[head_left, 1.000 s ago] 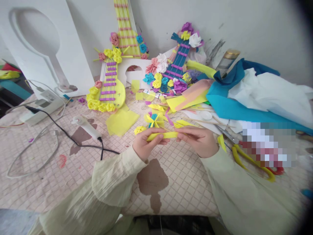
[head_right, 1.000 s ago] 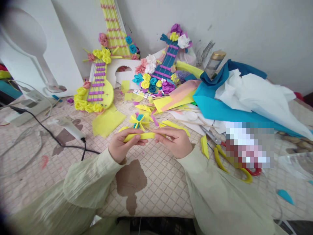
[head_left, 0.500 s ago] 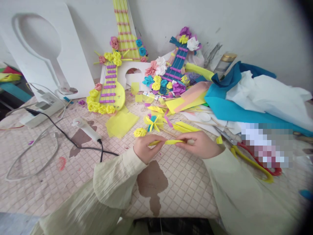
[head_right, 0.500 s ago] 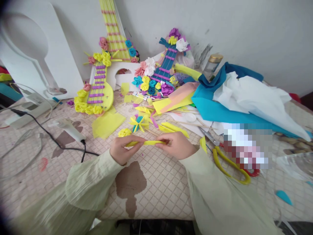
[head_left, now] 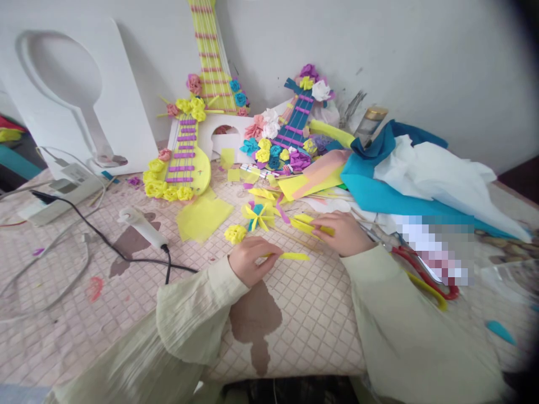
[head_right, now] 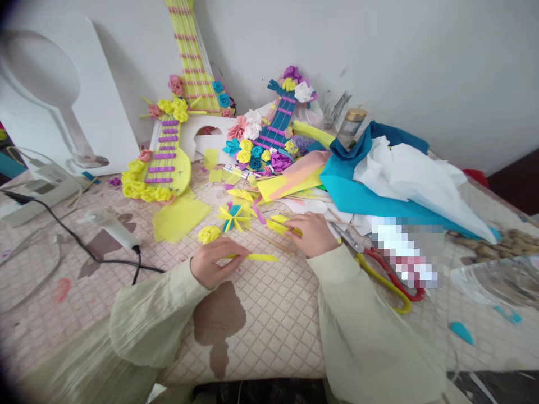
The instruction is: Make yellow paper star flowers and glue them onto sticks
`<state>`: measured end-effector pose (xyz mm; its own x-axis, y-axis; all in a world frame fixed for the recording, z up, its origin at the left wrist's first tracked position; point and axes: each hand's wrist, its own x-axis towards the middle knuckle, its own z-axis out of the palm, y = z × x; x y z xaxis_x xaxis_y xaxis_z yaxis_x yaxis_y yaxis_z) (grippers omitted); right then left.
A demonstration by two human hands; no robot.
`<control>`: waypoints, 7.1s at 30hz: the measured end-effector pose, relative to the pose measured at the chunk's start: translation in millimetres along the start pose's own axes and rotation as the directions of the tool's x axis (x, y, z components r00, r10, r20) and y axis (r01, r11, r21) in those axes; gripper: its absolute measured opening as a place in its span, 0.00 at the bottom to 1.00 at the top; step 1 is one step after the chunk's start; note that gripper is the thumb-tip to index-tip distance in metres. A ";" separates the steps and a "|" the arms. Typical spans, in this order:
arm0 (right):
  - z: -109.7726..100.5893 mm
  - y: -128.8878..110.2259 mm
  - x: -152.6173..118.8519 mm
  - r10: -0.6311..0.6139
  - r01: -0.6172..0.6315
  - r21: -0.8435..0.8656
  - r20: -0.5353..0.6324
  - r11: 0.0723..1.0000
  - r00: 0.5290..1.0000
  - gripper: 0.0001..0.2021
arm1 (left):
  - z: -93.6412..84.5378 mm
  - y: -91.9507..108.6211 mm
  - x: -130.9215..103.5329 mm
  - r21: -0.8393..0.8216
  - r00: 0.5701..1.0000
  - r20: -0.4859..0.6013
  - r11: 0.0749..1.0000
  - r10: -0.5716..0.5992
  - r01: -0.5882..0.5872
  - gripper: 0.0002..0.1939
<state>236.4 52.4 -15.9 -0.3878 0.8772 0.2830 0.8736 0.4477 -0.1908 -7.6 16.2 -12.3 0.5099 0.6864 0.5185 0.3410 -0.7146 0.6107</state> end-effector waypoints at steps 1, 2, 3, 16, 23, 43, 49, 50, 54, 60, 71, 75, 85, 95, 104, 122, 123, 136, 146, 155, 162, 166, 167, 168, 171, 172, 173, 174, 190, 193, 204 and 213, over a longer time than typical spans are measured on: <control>1.3 -1.0 0.3 -0.001 0.001 -0.001 0.008 1.000 1.000 0.07 | 0.1 -0.2 0.0 0.008 1.000 0.003 1.000 0.008 -0.008 0.08; 2.1 -1.8 0.5 -0.001 0.001 -0.001 0.016 1.000 1.000 0.07 | 0.1 -0.4 0.0 0.014 1.000 0.005 1.000 0.015 -0.015 0.08; 2.6 -2.5 0.7 -0.003 0.003 0.000 0.025 1.000 1.000 0.07 | 0.1 -0.6 0.0 0.020 1.000 0.010 1.000 0.021 -0.022 0.08; 6.8 -5.6 3.3 0.009 -0.013 0.057 0.070 0.998 0.997 0.05 | -0.2 -0.9 0.4 0.056 0.996 0.033 0.995 0.081 -0.083 0.08; 8.7 -6.1 2.4 0.025 -0.035 0.135 0.079 0.990 0.997 0.08 | 1.2 -2.4 0.2 0.065 0.994 0.008 0.991 0.112 -0.113 0.07; -7.6 -39.0 0.7 0.056 0.048 0.325 -0.304 0.945 0.951 0.03 | 2.8 0.2 1.1 -0.287 0.929 0.049 0.886 -0.367 0.365 0.04; -19.8 -62.7 -5.9 -0.175 0.266 0.068 -0.591 0.962 0.787 0.06 | 7.5 -2.4 6.4 -0.690 0.666 0.212 0.373 -0.715 0.620 0.11; -19.4 -66.2 -6.7 -0.202 0.271 0.029 -0.591 0.962 0.781 0.06 | 7.4 -1.9 7.3 -0.710 0.631 0.237 0.312 -0.739 0.632 0.12; -11.6 -78.2 -8.0 -0.271 0.266 -0.091 -0.542 0.960 0.795 0.06 | 6.2 2.3 9.6 -0.779 0.568 0.301 0.147 -0.766 0.610 0.12; 0.9 -79.4 -6.2 -0.271 0.257 -0.101 -0.520 0.961 0.810 0.06 | 3.5 8.0 10.6 -0.830 0.538 0.376 -0.018 -0.754 0.557 0.02; 4.0 -80.7 -5.5 -0.300 0.290 -0.101 -0.498 0.952 0.813 0.07 | 7.0 7.3 7.7 -0.838 0.560 0.377 -0.015 -0.738 0.545 0.10; -0.7 -77.6 -6.5 -0.265 0.280 -0.038 -0.467 0.959 0.844 0.08 | 8.9 5.3 6.6 -0.842 0.578 0.354 0.018 -0.735 0.539 0.13; -1.7 -65.5 -3.8 0.402 -0.274 0.930 0.160 0.244 0.902 0.28 | 4.9 11.0 5.8 -0.815 0.743 0.058 0.398 -0.666 0.421 0.15; -1.7 -67.9 -3.8 0.429 -0.277 0.958 0.221 0.072 0.876 0.19 | 7.2 14.0 2.9 -0.754 0.808 -0.016 0.538 -0.589 0.377 0.12; 0.3 -69.3 -6.4 0.540 -0.229 0.959 0.106 0.165 0.835 0.25 | 6.2 12.6 3.3 -0.756 0.785 -0.076 0.550 -0.614 0.356 0.13; 9.9 -68.6 -10.3 0.467 -0.095 0.833 -0.208 0.546 0.860 0.18 | 9.1 5.7 -4.1 -0.616 0.858 -0.069 0.698 -0.509 0.365 0.11; 9.2 -67.7 -9.7 0.457 -0.089 0.827 -0.214 0.555 0.864 0.18 | 9.1 5.9 -4.2 -0.615 0.861 -0.066 0.700 -0.504 0.363 0.10; -3.2 -73.4 -5.4 0.407 -0.262 0.938 0.153 0.228 0.901 0.11 | 6.3 11.5 0.1 -0.662 0.864 -0.006 0.649 -0.504 0.374 0.10; -5.9 -65.0 -7.1 0.239 -0.202 0.887 0.108 0.416 0.965 0.10 | 3.2 9.9 5.2 -0.799 0.727 0.142 0.355 -0.672 0.485 0.12; -7.0 -56.2 -6.8 0.007 0.070 0.743 -0.099 0.666 0.995 0.10 | -1.0 6.0 7.2 -0.802 0.664 0.296 0.199 -0.686 0.564 0.14; -6.9 -59.7 -7.6 0.045 0.042 0.810 -0.084 0.584 0.995 0.08 | 1.3 8.5 4.3 -0.753 0.749 0.153 0.415 -0.644 0.510 0.11; -7.6 -58.8 -6.2 0.028 0.134 0.791 -0.187 0.597 0.982 0.09 | -0.6 11.9 0.4 -0.531 0.860 -0.045 0.741 -0.509 0.411 0.09; -8.1 -58.6 -5.9 0.020 0.157 0.777 -0.213 0.609 0.977 0.09 | -1.4 12.4 -0.7 -0.471 0.879 -0.063 0.790 -0.473 0.392 0.09; -8.8 -58.5 -5.7 0.013 0.173 0.765 -0.231 0.620 0.973 0.09 | -2.0 12.6 -1.7 -0.423 0.892 -0.075 0.825 -0.445 0.376 0.09; -11.1 -58.8 -5.5 -0.001 0.201 0.742 -0.261 0.639 0.965 0.07 | -2.5 11.5 -3.8 -0.361 0.911 -0.088 0.865 -0.403 0.348 0.10; -11.6 -59.0 -5.5 -0.008 0.213 0.736 -0.271 0.643 0.962 0.07 | -2.2 10.9 -4.1 -0.362 0.913 -0.085 0.867 -0.398 0.344 0.10; -11.9 -59.0 -5.5 -0.014 0.223 0.729 -0.281 0.647 0.959 0.06 | -1.9 10.3 -4.2 -0.368 0.914 -0.083 0.865 -0.397 0.342 0.10; -12.0 -58.9 -5.5 -0.020 0.231 0.723 -0.288 0.651 0.957 0.07 | -1.6 9.9 -4.1 -0.379 0.913 -0.083 0.860 -0.399 0.342 0.10; -11.0 -60.6 -7.9 0.147 0.094 0.817 -0.213 0.569 0.966 0.11 | -0.4 9.0 -1.4 -0.542 0.830 -0.154 0.748 -0.536 0.383 0.10; -11.1 -61.6 -9.2 0.316 -0.081 0.908 -0.058 0.410 0.947 0.13 | -0.7 9.2 -1.9 -0.540 0.824 -0.221 0.769 -0.522 0.343 0.10; -10.1 -57.7 -9.2 0.276 0.004 0.799 -0.214 0.602 0.937 0.03 | 0.8 6.7 -3.3 -0.518 0.858 -0.156 0.780 -0.489 0.350 0.13; -9.8 -57.3 -7.9 0.269 -0.016 0.878 -0.129 0.478 0.954 0.03 | -0.2 14.8 0.0 -0.547 0.874 -0.039 0.742 -0.484 0.387 0.12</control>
<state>192.3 18.2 2.0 -0.0972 0.9355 0.3398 0.1659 0.3519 -0.9212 -2.7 5.7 -3.2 0.2498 0.9513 0.1808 0.0181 -0.1913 0.9814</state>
